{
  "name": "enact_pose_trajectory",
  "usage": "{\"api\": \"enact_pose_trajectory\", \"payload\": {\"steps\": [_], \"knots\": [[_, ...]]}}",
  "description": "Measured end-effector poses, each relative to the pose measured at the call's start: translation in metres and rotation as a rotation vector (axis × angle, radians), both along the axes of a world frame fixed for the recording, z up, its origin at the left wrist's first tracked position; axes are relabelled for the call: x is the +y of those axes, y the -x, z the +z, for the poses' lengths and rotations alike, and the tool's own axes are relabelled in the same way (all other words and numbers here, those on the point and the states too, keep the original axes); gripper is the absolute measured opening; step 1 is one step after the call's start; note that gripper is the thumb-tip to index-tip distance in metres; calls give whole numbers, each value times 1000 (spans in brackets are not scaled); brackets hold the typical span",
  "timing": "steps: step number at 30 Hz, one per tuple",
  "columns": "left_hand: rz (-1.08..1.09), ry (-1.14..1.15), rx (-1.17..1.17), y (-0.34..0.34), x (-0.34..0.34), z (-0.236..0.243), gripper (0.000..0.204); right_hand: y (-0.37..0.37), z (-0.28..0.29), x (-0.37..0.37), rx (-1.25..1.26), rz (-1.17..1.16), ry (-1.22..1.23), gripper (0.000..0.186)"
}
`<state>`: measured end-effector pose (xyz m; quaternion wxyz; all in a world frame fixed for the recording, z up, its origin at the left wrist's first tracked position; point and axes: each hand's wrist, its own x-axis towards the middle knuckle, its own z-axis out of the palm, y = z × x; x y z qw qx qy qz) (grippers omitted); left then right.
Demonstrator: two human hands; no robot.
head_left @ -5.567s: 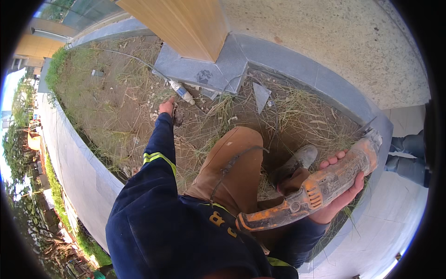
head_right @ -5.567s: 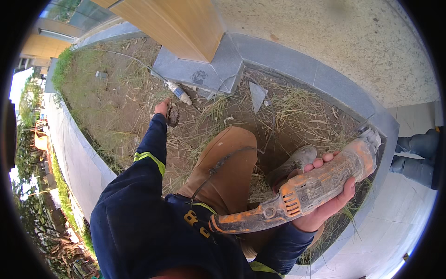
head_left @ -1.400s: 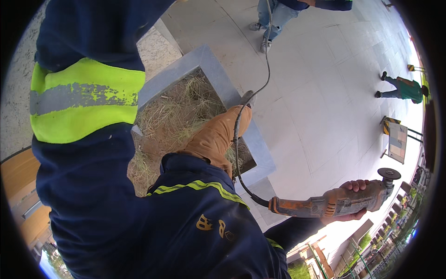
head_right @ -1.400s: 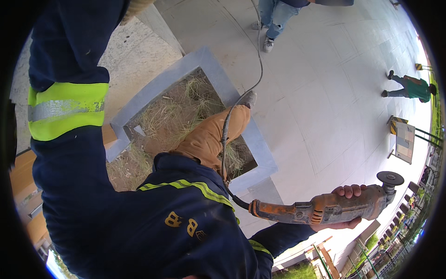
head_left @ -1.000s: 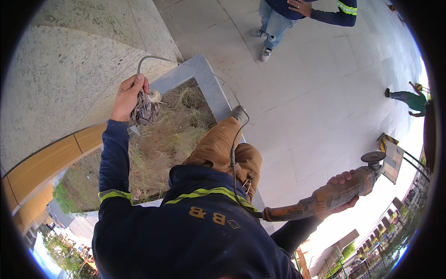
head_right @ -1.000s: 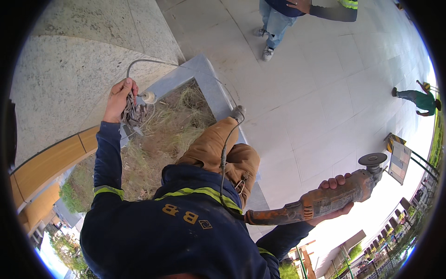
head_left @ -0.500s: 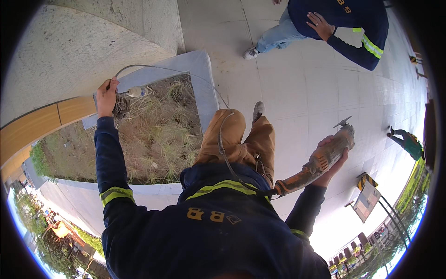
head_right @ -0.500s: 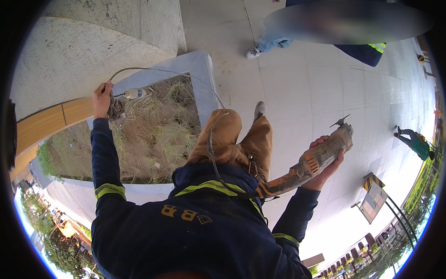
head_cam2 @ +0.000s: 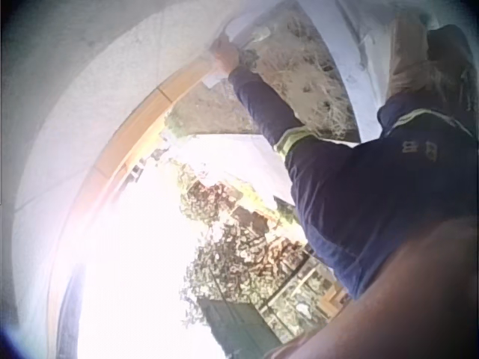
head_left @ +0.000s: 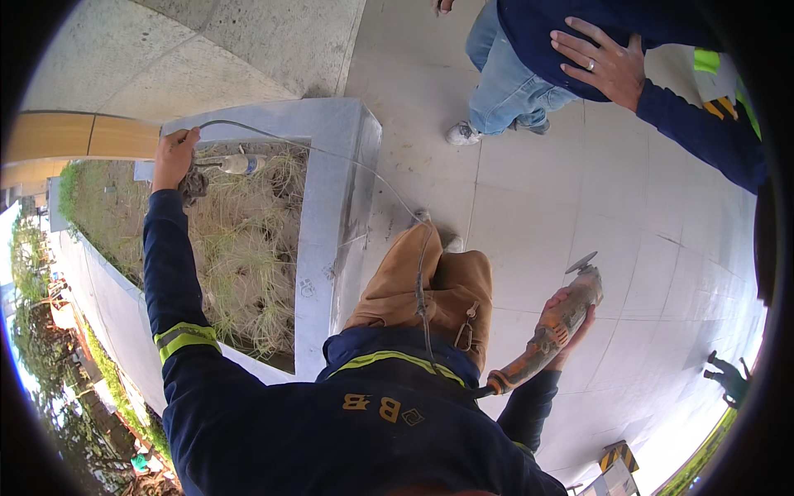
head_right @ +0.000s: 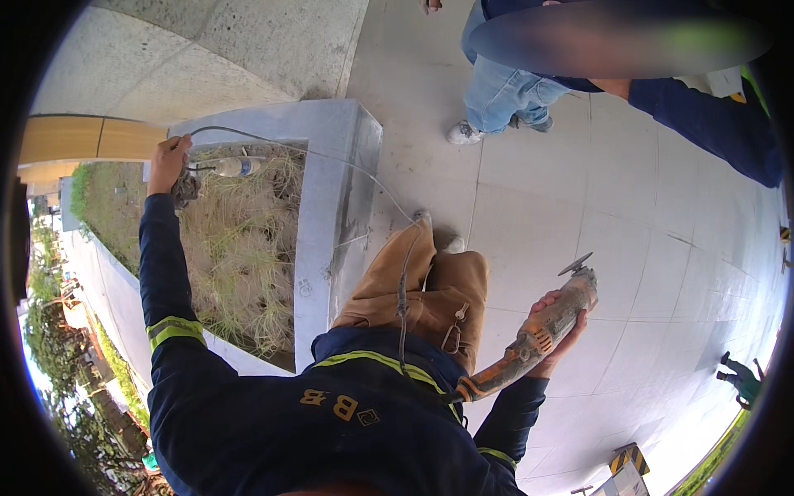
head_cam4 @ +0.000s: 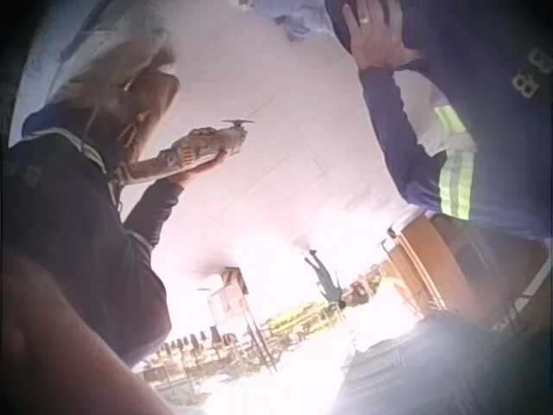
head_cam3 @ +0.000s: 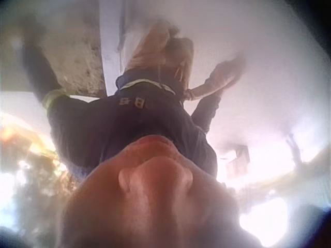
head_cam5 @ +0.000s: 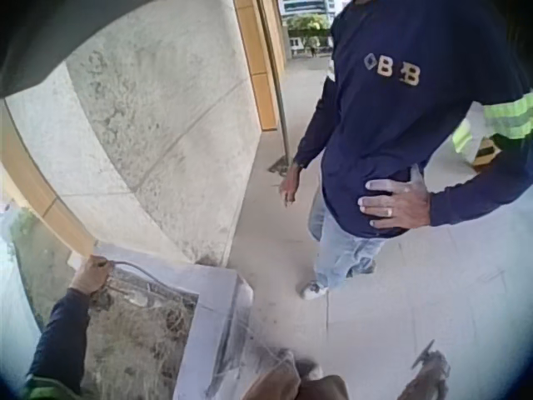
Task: The person uses an angle grinder to smooth the edges of a gray stone structure. They hold the tool with both hands and move it along the curved edge, then reposition to grind a corner section.
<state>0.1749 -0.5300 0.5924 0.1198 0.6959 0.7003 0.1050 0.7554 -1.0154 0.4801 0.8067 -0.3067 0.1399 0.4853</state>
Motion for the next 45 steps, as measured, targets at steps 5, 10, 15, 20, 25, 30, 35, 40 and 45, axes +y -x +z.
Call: {"api": "enact_pose_trajectory", "payload": {"steps": [5,10,15,20,25,30,35,40,45], "knots": [[-52,327,-11,-17,-67,-56,39,-13,22,-8,-33,87,220,59],[-93,645,149,-11,-166,-103,31,-17,28,1,-80,168,257,57],[-121,931,408,44,-257,-156,29,-15,48,19,-60,217,253,55],[5,974,536,127,-350,-208,31,-2,68,28,-8,263,298,55],[147,1029,441,110,-383,-230,33,8,105,43,-96,317,377,57],[230,1118,379,88,-389,-253,37,27,117,59,-152,408,400,59],[256,1257,324,85,-407,-287,41,72,162,105,-213,387,434,57],[401,1186,266,87,-433,-306,41,63,157,120,-176,487,414,58],[407,1044,68,23,-376,-257,45,48,145,132,-159,505,445,59]]}}
